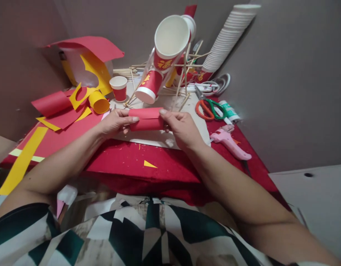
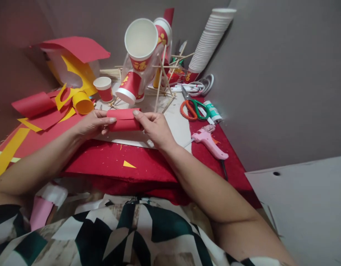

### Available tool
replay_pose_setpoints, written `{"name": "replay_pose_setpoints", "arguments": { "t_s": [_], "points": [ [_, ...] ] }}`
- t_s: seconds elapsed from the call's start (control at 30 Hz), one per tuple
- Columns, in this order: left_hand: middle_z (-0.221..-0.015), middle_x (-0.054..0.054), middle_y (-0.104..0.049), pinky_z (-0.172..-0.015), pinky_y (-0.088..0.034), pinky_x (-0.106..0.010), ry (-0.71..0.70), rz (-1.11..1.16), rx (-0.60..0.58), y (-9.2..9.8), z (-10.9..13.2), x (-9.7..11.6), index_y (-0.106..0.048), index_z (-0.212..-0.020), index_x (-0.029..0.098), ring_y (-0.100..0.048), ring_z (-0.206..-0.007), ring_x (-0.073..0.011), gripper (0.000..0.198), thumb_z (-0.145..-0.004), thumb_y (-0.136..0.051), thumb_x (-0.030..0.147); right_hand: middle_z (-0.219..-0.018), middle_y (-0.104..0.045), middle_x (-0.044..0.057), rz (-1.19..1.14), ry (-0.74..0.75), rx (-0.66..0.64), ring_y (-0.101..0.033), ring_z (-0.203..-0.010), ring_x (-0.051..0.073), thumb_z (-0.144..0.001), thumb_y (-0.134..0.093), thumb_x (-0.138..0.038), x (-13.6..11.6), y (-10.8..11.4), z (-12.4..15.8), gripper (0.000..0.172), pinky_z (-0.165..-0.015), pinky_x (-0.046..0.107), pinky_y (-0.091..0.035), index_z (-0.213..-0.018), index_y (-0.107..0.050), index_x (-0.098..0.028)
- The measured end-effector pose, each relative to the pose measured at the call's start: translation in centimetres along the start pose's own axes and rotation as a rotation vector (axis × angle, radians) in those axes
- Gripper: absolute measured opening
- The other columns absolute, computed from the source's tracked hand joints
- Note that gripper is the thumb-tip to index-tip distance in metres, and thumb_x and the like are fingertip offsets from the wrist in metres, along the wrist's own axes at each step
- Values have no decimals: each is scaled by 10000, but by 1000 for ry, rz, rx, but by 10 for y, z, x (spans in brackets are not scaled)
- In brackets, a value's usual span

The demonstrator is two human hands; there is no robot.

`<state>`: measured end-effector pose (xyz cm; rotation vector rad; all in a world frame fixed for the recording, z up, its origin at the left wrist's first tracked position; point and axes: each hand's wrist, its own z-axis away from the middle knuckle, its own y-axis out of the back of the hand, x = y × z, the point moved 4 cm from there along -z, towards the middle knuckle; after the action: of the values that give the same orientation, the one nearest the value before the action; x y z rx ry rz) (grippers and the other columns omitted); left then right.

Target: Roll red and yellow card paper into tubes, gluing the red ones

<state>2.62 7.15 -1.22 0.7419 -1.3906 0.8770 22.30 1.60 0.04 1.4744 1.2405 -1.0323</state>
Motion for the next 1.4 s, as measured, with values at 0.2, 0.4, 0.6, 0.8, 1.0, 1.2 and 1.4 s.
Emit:
{"name": "replay_pose_setpoints", "arguments": {
  "t_s": [0.2,0.4,0.6,0.8,1.0,1.2,1.4],
  "points": [
    [-498,22,-603,-369,-328,-125,-6,-11,-50,0,-1,-3,-741,-770,77,-478,-345,-38,204,-729,-840,251,-465,-455,-49,-51,-68,40,-348,-480,69,-600,-785,-718,2,-1,3,573,-498,241,-276,-504,-599,-185],
    [-500,18,-621,-369,-341,-136,-25,-24,-75,-7,5,3,-790,-797,117,-469,-348,-34,210,-708,-860,294,-489,-514,-46,-137,-120,51,-379,-487,80,-569,-868,-467,2,-3,6,318,-497,243,-366,-563,-709,-193],
    [-618,7,-688,-396,-402,-158,-18,-2,-101,-15,11,12,-804,-871,132,-480,-393,-40,185,-713,-831,225,-531,-576,-50,-159,-93,111,-393,-491,80,-656,-843,-335,8,3,8,122,-514,239,-389,-713,-813,-232],
    [-670,4,-713,-401,-432,-172,29,45,-116,-22,16,16,-799,-1008,162,-530,-393,-62,294,-714,-800,163,-537,-558,-41,-165,-67,147,-382,-504,85,-659,-860,-438,15,12,4,221,-489,241,-303,-710,-807,-230],
    [-473,22,-625,-391,-427,-145,102,127,-114,-26,22,16,-772,-1050,142,-596,-386,-107,260,-795,-746,184,-541,-570,-40,-191,-99,155,-399,-509,90,-644,-874,-460,15,13,6,234,-503,245,-326,-713,-808,-246],
    [-511,15,-676,-413,-472,-130,76,243,-70,-26,25,14,-746,-947,157,-625,-404,-102,178,-787,-777,228,-622,-669,-38,-257,-118,136,-473,-549,97,-647,-893,-386,15,9,7,156,-564,248,-422,-750,-829,-288],
    [-565,-30,-724,-501,-542,-146,77,277,-43,-28,26,12,-714,-826,146,-678,-489,-113,122,-783,-788,234,-718,-748,-24,-284,-141,114,-564,-623,112,-654,-894,-368,15,7,7,163,-628,251,-475,-780,-837,-282]
  ]
}}
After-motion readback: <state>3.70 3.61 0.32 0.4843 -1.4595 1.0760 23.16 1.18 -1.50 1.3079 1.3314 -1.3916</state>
